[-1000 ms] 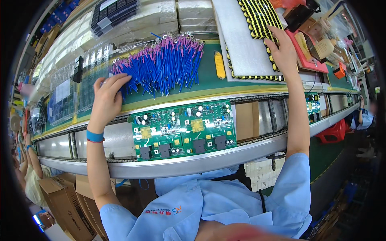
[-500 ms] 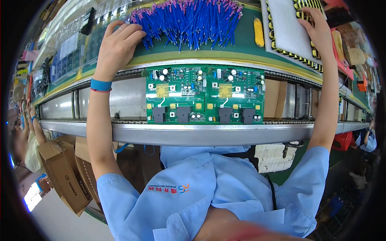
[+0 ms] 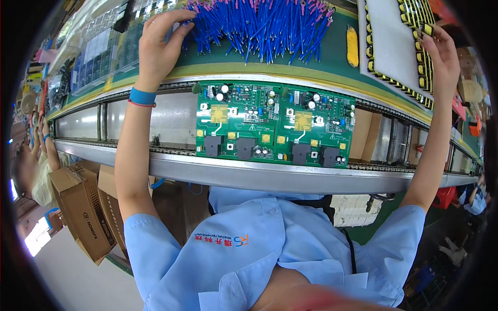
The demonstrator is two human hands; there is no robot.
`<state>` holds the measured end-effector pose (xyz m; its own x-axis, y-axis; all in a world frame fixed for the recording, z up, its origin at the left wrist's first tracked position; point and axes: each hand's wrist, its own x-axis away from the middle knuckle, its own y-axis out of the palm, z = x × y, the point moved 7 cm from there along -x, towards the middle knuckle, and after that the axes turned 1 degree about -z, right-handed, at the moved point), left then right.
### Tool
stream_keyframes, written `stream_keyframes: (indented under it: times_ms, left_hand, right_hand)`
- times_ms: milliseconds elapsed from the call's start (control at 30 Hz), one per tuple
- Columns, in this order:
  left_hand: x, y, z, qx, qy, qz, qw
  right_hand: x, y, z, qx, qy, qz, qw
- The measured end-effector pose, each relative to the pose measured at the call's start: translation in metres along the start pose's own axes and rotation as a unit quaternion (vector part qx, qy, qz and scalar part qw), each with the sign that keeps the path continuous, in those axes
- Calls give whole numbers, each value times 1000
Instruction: Assemble electronic components onto a printed circuit board and package finished units.
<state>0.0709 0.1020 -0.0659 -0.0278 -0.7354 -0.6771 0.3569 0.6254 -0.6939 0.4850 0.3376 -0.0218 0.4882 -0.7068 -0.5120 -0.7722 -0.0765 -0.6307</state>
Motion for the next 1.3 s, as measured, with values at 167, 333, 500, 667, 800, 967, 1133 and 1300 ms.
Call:
stream_keyframes:
  times_ms: [167,333,500,667,800,967,1133,1300]
  left_hand:
    - [1,-7,7,-20,51,14,998]
    - [-7,1,12,-9,52,-18,998]
    - [-8,5,14,-32,36,-63,997]
    - [-21,3,3,144,-92,-12,985]
    - [-42,-4,7,311,-128,99,937]
    - [-62,-8,25,309,-88,70,944]
    - [-43,17,69,586,175,115,783]
    - [-43,43,168,-51,252,-291,922]
  right_hand:
    - [48,68,-51,-436,211,-145,863]
    - [90,91,-92,-395,267,-240,845]
    - [107,96,-123,-15,141,-317,938]
    - [110,103,-137,105,-28,-277,955]
    - [109,105,-145,144,-84,-263,950]
    - [109,105,-143,142,-91,-270,948]
    - [99,103,-139,48,37,-296,953]
    - [97,89,-117,-104,139,-230,958]
